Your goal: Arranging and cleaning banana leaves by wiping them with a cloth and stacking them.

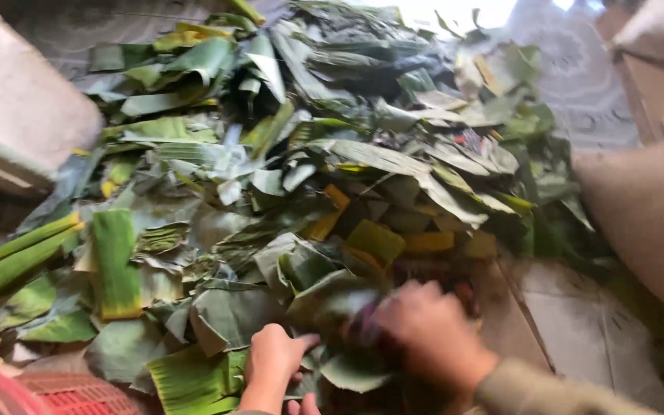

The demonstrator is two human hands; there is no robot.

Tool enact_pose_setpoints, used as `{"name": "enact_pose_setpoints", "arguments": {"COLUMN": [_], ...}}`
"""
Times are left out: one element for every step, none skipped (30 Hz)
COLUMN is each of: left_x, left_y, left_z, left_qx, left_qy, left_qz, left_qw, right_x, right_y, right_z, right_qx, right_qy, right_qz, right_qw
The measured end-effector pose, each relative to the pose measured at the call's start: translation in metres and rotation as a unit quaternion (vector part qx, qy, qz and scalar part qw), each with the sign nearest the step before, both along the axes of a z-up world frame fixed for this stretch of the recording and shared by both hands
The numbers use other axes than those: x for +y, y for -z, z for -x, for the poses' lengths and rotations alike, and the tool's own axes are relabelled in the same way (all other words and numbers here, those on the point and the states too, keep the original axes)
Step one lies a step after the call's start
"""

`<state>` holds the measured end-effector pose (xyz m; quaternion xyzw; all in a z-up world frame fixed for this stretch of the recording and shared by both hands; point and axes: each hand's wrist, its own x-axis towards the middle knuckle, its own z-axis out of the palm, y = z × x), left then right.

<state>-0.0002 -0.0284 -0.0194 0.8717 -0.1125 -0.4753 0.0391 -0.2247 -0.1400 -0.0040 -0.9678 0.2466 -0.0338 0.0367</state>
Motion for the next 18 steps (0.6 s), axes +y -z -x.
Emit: {"name": "enact_pose_setpoints", "arguments": {"left_x": [-0.001, 0.0, 0.001, 0.002, 0.002, 0.003, 0.009, 0.016, 0.022, 0.021, 0.02, 0.025, 0.026, 0.028, 0.029, 0.029, 0.03, 0.031], "left_y": [0.001, 0.001, 0.0, 0.001, 0.002, 0.004, 0.013, 0.025, 0.037, 0.023, 0.009, -0.007, -0.005, -0.003, -0.002, 0.001, 0.005, 0.009], "left_z": [0.001, 0.001, 0.001, 0.0, 0.0, 0.002, 0.0, 0.0, 0.0, 0.008, 0.014, 0.02, 0.028, 0.036, 0.043, 0.052, 0.061, 0.071], "left_qx": [0.001, -0.001, -0.003, -0.004, -0.004, -0.001, 0.0, -0.021, -0.041, -0.039, -0.096, -0.155, -0.155, -0.23, -0.299, -0.301, -0.255, -0.207], "left_qy": [0.008, 0.011, 0.013, 0.018, 0.029, 0.039, 0.043, 0.123, 0.201, 0.207, 0.21, 0.204, 0.204, 0.266, 0.321, 0.321, 0.382, 0.439], "left_qz": [-0.002, -0.003, -0.003, -0.002, 0.016, 0.033, 0.033, 0.057, 0.081, 0.08, 0.171, 0.255, 0.249, 0.356, 0.453, 0.452, 0.477, 0.498], "left_qw": [1.0, 1.0, 1.0, 1.0, 0.999, 0.999, 0.999, 0.991, 0.975, 0.974, 0.958, 0.932, 0.934, 0.866, 0.776, 0.776, 0.749, 0.718], "right_x": [-0.02, -0.044, -0.069, -0.075, -0.081, -0.088, -0.082, -0.076, -0.07, -0.07, -0.071, -0.071, -0.072, -0.072, -0.073, -0.074, -0.074, -0.074], "right_y": [0.014, 0.027, 0.038, 0.046, 0.055, 0.062, 0.07, 0.078, 0.087, 0.083, 0.079, 0.076, 0.074, 0.073, 0.07, 0.069, 0.067, 0.066], "right_z": [0.026, 0.049, 0.072, 0.094, 0.117, 0.142, 0.151, 0.16, 0.169, 0.166, 0.162, 0.154, 0.152, 0.149, 0.145, 0.145, 0.145, 0.145], "right_qx": [0.001, 0.101, 0.195, 0.192, 0.185, 0.18, 0.18, 0.178, 0.175, 0.177, 0.166, 0.156, 0.158, 0.166, 0.173, 0.172, 0.177, 0.183], "right_qy": [0.008, 0.162, 0.312, 0.317, 0.342, 0.367, 0.371, 0.405, 0.438, 0.443, 0.452, 0.454, 0.452, 0.458, 0.464, 0.463, 0.466, 0.466], "right_qz": [-0.002, -0.05, -0.092, -0.093, -0.091, -0.089, -0.09, -0.1, -0.109, -0.112, -0.106, -0.102, -0.107, -0.115, -0.122, -0.123, -0.129, -0.136], "right_qw": [1.0, 0.98, 0.925, 0.924, 0.917, 0.908, 0.907, 0.891, 0.875, 0.872, 0.87, 0.871, 0.871, 0.866, 0.86, 0.861, 0.858, 0.855]}}
